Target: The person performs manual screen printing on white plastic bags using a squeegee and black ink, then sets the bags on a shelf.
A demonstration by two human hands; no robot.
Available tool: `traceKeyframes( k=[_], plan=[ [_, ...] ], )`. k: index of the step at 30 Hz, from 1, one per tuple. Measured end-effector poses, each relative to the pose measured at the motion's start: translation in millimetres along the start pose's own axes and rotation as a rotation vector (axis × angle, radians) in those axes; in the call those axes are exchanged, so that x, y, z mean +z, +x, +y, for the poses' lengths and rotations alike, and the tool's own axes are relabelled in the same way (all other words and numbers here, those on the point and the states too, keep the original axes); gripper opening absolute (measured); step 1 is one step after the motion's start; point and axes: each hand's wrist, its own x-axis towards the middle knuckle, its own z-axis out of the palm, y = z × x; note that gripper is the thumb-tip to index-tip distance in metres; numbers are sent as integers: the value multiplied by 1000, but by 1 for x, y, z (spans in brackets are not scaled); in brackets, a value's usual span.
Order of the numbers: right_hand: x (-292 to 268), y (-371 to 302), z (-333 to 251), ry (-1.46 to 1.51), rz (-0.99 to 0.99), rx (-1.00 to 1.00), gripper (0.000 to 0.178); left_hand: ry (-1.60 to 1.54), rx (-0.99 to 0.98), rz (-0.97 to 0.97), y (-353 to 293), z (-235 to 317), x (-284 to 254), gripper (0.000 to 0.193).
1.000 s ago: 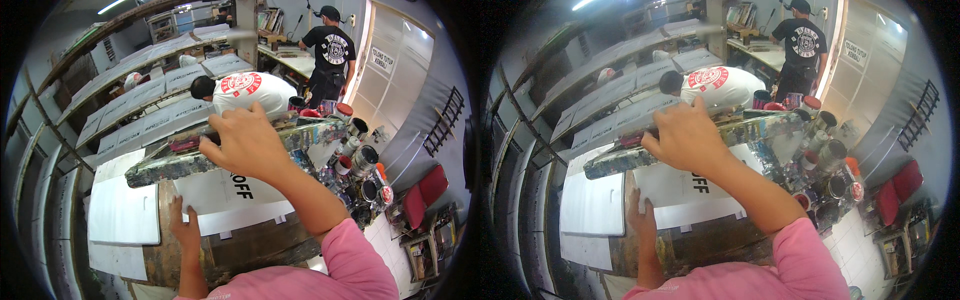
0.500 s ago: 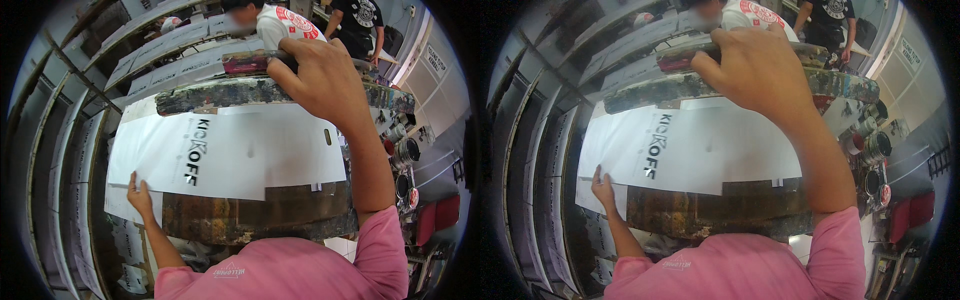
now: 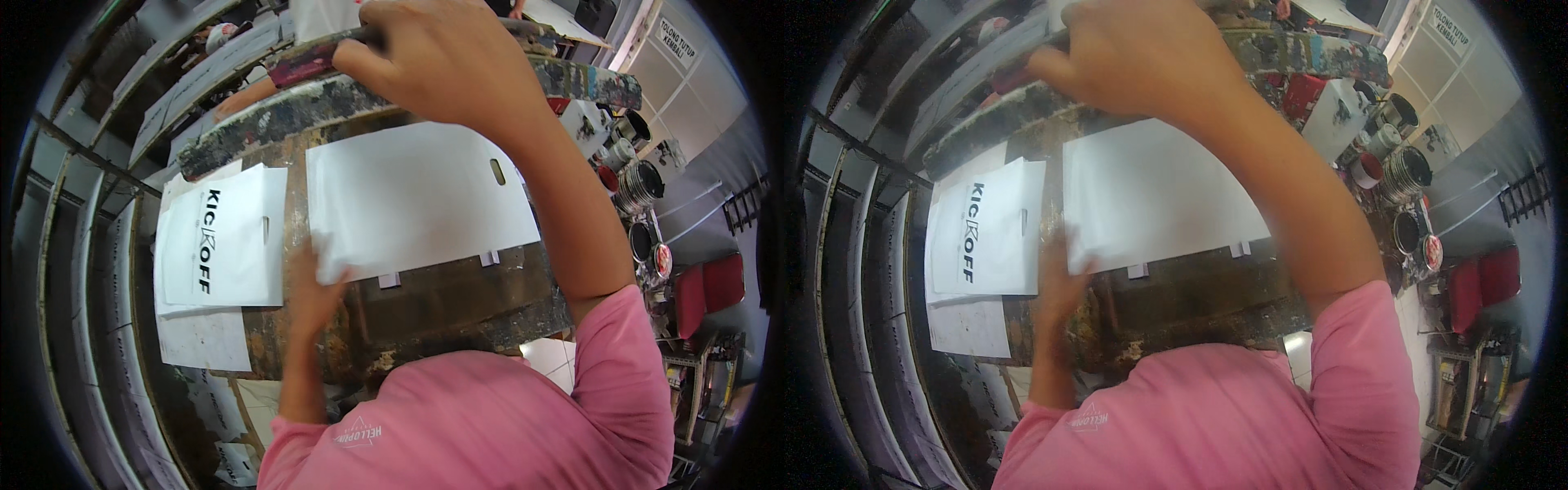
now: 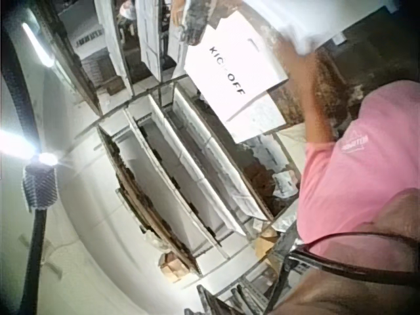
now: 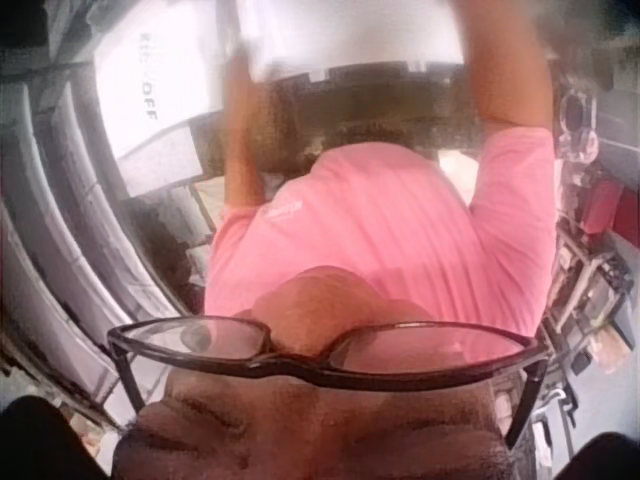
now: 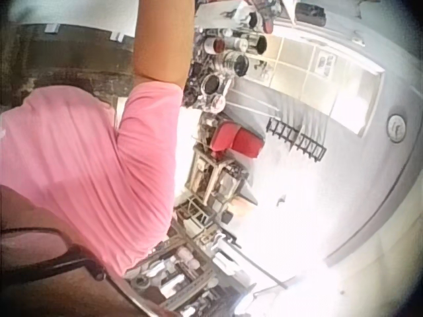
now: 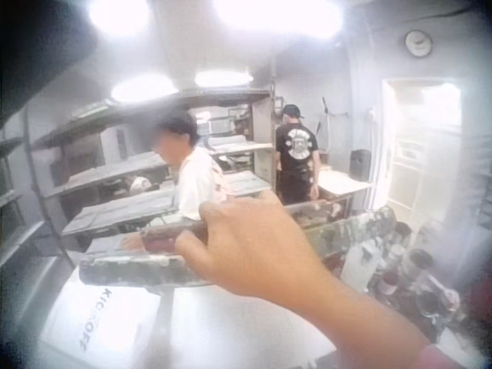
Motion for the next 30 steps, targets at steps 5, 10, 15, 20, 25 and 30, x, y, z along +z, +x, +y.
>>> traceKeyframes(
  k=[5,10,15,20,25,30],
  plan=[
    [1,1,-1,44,-1,21,53,8,323,-149,7,116,75,86],
    [-8,0,-14,-26,-136,94,56,-44,337,-60,1,126,79,82],
    [20,-19,-5,-75,45,55,56,-645,-142,240,23,93,-6,63],
    [59,-80,-17,-141,166,-21,63,-1451,57,395,7,70,-104,109],
    [85,-164,-26,-134,-209,-48,58,-952,-375,182,-32,81,-82,69],
    [134,-224,1,149,-479,71,39,-621,-302,215,-83,16,16,87]
  ],
)
